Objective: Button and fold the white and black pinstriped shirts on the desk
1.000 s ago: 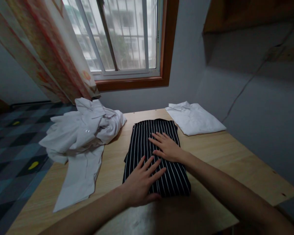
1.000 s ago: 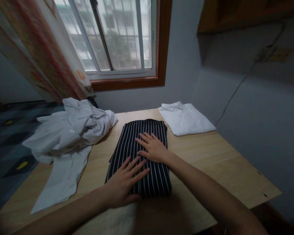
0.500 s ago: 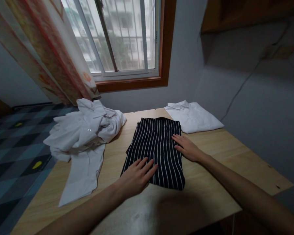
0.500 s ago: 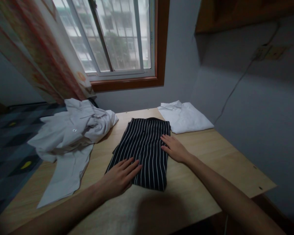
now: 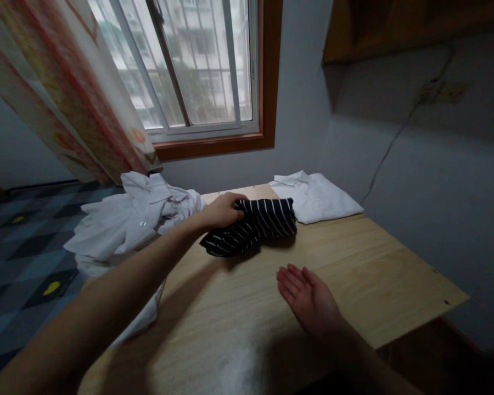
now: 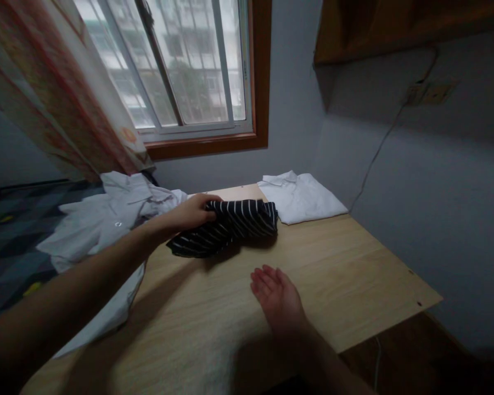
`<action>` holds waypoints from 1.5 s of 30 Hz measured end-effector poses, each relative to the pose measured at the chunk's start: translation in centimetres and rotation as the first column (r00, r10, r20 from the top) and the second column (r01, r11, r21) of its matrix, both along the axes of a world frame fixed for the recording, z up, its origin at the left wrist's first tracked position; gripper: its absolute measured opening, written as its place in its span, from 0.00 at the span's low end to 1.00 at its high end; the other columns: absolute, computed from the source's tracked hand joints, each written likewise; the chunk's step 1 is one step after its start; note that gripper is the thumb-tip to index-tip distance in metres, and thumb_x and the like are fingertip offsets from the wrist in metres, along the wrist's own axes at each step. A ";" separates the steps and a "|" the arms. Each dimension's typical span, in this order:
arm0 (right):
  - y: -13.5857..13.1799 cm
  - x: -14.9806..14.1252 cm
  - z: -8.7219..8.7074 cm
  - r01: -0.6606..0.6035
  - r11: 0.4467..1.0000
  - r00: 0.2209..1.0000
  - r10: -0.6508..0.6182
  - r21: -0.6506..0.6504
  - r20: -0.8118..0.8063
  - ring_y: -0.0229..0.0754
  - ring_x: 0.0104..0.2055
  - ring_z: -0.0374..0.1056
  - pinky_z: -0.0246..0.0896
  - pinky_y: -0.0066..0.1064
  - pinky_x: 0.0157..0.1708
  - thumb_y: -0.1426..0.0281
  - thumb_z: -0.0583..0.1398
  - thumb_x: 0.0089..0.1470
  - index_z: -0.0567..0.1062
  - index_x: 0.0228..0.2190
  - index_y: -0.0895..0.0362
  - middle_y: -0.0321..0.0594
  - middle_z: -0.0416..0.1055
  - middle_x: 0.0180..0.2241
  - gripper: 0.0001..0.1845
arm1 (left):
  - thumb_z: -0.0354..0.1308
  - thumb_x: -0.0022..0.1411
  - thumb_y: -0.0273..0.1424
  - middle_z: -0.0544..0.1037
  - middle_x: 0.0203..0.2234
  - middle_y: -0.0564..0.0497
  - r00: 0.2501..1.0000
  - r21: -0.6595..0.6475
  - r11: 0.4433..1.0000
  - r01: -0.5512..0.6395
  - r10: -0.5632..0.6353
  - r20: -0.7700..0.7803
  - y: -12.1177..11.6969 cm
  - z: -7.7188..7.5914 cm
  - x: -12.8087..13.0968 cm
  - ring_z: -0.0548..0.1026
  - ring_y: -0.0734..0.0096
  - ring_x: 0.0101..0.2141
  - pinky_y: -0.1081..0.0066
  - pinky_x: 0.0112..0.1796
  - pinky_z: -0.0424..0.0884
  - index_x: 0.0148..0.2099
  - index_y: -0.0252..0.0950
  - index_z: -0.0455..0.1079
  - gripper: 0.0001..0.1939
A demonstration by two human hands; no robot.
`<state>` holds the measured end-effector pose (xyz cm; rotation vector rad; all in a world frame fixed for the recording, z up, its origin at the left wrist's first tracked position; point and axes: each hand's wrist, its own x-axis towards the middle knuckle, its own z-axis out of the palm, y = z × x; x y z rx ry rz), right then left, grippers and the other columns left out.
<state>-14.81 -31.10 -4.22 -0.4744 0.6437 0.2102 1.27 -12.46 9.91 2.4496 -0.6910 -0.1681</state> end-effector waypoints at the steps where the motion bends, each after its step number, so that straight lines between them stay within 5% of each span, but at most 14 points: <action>1: 1.7 -0.6 0.4 -0.034 0.996 0.999 0.037 0.082 -0.028 0.42 0.41 0.75 0.68 0.35 0.47 0.68 0.50 0.63 0.71 0.38 0.59 0.47 0.76 0.38 0.12 | 0.53 0.45 0.22 0.78 0.30 0.50 0.996 -0.084 0.996 -0.029 0.022 -0.084 -0.6 0.7 0.6 0.76 0.65 0.33 0.68 0.37 0.72 0.40 0.32 0.74 0.18; 7: 11.5 2.5 3.0 -0.271 0.891 0.952 0.193 0.365 0.236 0.49 0.52 0.69 0.65 0.46 0.51 0.45 0.40 0.60 0.64 0.51 0.62 0.55 0.71 0.47 0.36 | 0.54 0.42 0.19 0.73 0.21 0.54 0.930 -0.395 0.891 -0.225 0.075 -0.360 -4.4 2.8 0.9 0.74 0.72 0.24 0.73 0.29 0.72 0.35 0.32 0.71 0.14; 11: 10.8 8.9 3.4 -0.113 0.979 0.807 0.190 -0.169 0.560 0.53 0.60 0.60 0.60 0.55 0.54 0.44 0.45 0.55 0.63 0.53 0.52 0.49 0.69 0.51 0.34 | 0.54 0.42 0.18 0.71 0.19 0.55 0.911 -0.526 0.762 -0.379 0.205 -0.359 -4.6 3.3 0.9 0.73 0.71 0.22 0.66 0.31 0.75 0.32 0.31 0.70 0.12; 13: 8.3 12.0 3.2 0.030 0.884 0.743 0.292 -0.466 0.602 0.54 0.61 0.59 0.63 0.53 0.51 0.45 0.48 0.54 0.63 0.54 0.50 0.47 0.66 0.55 0.33 | 0.55 0.42 0.18 0.72 0.20 0.54 0.909 -0.613 0.675 -0.411 0.246 -0.337 -3.5 3.2 1.1 0.74 0.68 0.24 0.62 0.33 0.76 0.33 0.30 0.70 0.13; 15: 5.6 14.7 3.3 0.126 0.824 0.743 0.290 -0.552 0.603 0.53 0.58 0.62 0.66 0.50 0.49 0.46 0.48 0.55 0.65 0.53 0.52 0.47 0.67 0.55 0.33 | 0.56 0.42 0.19 0.73 0.23 0.53 0.915 -0.697 0.592 -0.404 0.266 -0.304 -1.9 2.8 1.1 0.76 0.66 0.27 0.60 0.36 0.76 0.37 0.30 0.70 0.16; 20: 2.5 18.9 5.0 0.210 0.900 0.814 0.057 -0.383 0.579 0.49 0.44 0.71 0.69 0.45 0.47 0.68 0.56 0.48 0.71 0.38 0.59 0.45 0.75 0.35 0.14 | 0.55 0.49 0.23 0.77 0.38 0.49 0.871 -0.806 0.450 -0.383 0.468 -0.153 1.5 -1.3 -2.3 0.76 0.61 0.42 0.57 0.46 0.74 0.54 0.36 0.64 0.27; 23: 1.6 18.9 4.6 0.136 0.894 0.829 0.134 -0.427 0.543 0.47 0.41 0.72 0.70 0.44 0.47 0.75 0.58 0.42 0.71 0.38 0.59 0.44 0.74 0.34 0.16 | 0.49 0.61 0.30 0.76 0.45 0.46 0.804 -0.731 0.451 -0.513 0.550 -0.225 1.9 -5.9 -7.7 0.73 0.58 0.50 0.54 0.50 0.72 0.59 0.40 0.59 0.24; 25: 0.2 18.2 3.1 0.047 0.839 0.821 0.276 -0.541 0.499 0.48 0.41 0.72 0.71 0.45 0.46 0.77 0.59 0.40 0.71 0.43 0.59 0.45 0.74 0.37 0.23 | 0.44 0.67 0.36 0.77 0.44 0.42 0.787 -0.608 0.500 -0.616 0.424 -0.448 1.8 -9.0 -12.3 0.75 0.56 0.48 0.52 0.46 0.74 0.58 0.40 0.59 0.19; 28: -3.1 17.4 0.2 0.008 0.662 0.861 0.376 -0.750 0.342 0.51 0.42 0.73 0.71 0.49 0.44 0.78 0.60 0.38 0.64 0.55 0.54 0.47 0.71 0.47 0.39 | 0.36 0.70 0.40 0.76 0.46 0.39 0.658 -0.477 0.550 -0.685 0.187 -0.730 1.8 -12.1 -18.9 0.77 0.58 0.46 0.54 0.45 0.76 0.54 0.38 0.60 0.19; 31: -6.1 16.8 -1.6 0.114 0.335 0.919 0.322 -0.935 0.227 0.55 0.47 0.70 0.67 0.53 0.48 0.73 0.61 0.40 0.59 0.59 0.54 0.52 0.62 0.57 0.42 | 0.38 0.69 0.45 0.78 0.42 0.40 0.567 -0.411 0.684 -0.603 0.004 -0.824 2.9 -12.2 -22.1 0.80 0.61 0.33 0.58 0.34 0.78 0.52 0.38 0.64 0.22; 34: -6.6 15.7 -1.3 0.273 -0.010 0.859 0.454 -0.962 0.239 0.56 0.54 0.66 0.60 0.53 0.55 0.66 0.59 0.48 0.63 0.58 0.57 0.54 0.61 0.58 0.35 | 0.44 0.65 0.49 0.79 0.30 0.44 0.757 -0.376 0.826 -0.420 0.090 -0.647 4.4 -10.0 -20.2 0.78 0.63 0.27 0.61 0.28 0.76 0.42 0.37 0.70 0.23; 36: -5.3 14.6 -0.7 0.395 -0.166 0.763 0.608 -0.904 0.222 0.56 0.60 0.59 0.54 0.51 0.60 0.62 0.57 0.54 0.63 0.59 0.57 0.53 0.60 0.59 0.31 | 0.48 0.64 0.48 0.80 0.36 0.45 0.930 -0.308 0.898 -0.315 0.227 -0.288 5.2 -8.9 -17.0 0.78 0.59 0.37 0.58 0.39 0.75 0.42 0.38 0.72 0.20; 40: -1.2 11.8 -0.5 0.542 -0.360 0.550 0.835 -0.760 -0.003 0.54 0.68 0.45 0.43 0.50 0.65 0.58 0.55 0.59 0.60 0.62 0.54 0.48 0.51 0.66 0.32 | 0.48 0.64 0.48 0.66 0.59 0.37 0.923 0.048 0.958 -0.283 0.259 0.283 5.4 -10.5 -10.8 0.61 0.48 0.60 0.45 0.57 0.59 0.60 0.34 0.64 0.29; 45: 0.4 8.3 -2.8 0.500 -0.518 0.531 0.817 -0.694 -0.227 0.58 0.67 0.46 0.42 0.54 0.64 0.52 0.54 0.61 0.59 0.63 0.53 0.48 0.53 0.65 0.34 | 0.50 0.63 0.52 0.53 0.67 0.40 0.951 0.355 0.916 -0.185 0.076 0.298 4.7 -14.9 -9.7 0.49 0.39 0.65 0.39 0.58 0.52 0.67 0.42 0.56 0.35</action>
